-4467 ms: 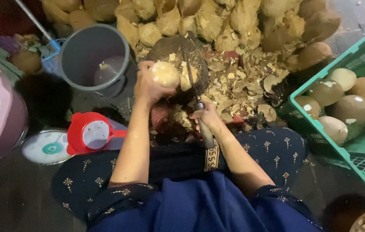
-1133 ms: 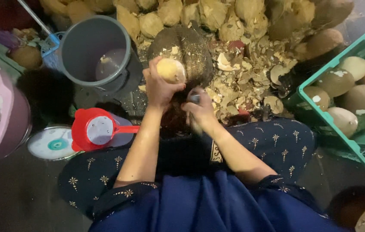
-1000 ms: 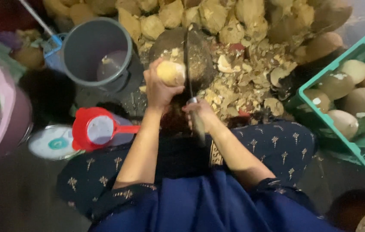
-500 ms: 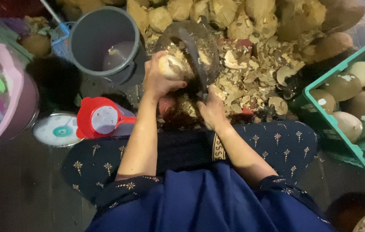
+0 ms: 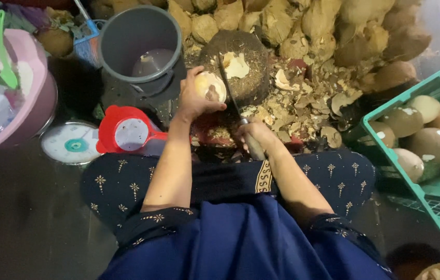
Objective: The person sits on the floor and uses a large knife to peel the husk off a coconut. They rotate the coconut in their hands to remove the outer layer and place the peeled coconut into a green crate.
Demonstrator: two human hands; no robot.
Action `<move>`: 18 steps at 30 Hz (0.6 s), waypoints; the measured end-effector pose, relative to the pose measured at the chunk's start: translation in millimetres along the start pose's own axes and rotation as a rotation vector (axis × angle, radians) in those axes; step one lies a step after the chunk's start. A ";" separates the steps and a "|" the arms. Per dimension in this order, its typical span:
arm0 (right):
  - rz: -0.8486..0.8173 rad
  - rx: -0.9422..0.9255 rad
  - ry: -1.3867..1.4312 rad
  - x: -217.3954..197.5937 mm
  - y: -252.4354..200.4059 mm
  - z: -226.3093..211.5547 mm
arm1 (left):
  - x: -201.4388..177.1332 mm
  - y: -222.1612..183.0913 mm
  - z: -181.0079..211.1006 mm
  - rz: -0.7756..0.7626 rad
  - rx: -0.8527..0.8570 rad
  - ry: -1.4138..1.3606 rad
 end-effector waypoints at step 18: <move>0.304 -0.617 -0.369 20.7 -130.5 -161.9 | 49.1 -17.0 105.5 -0.190 0.104 -1.796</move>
Point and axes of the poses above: each hand's wrist, its own y-axis towards the middle knuckle, its own x-axis out of the palm, z = x × y, the point moved 1 cm from there along y, towards the middle knuckle, and after that the axes turned 9 degrees about -z, right-handed, at the moved point
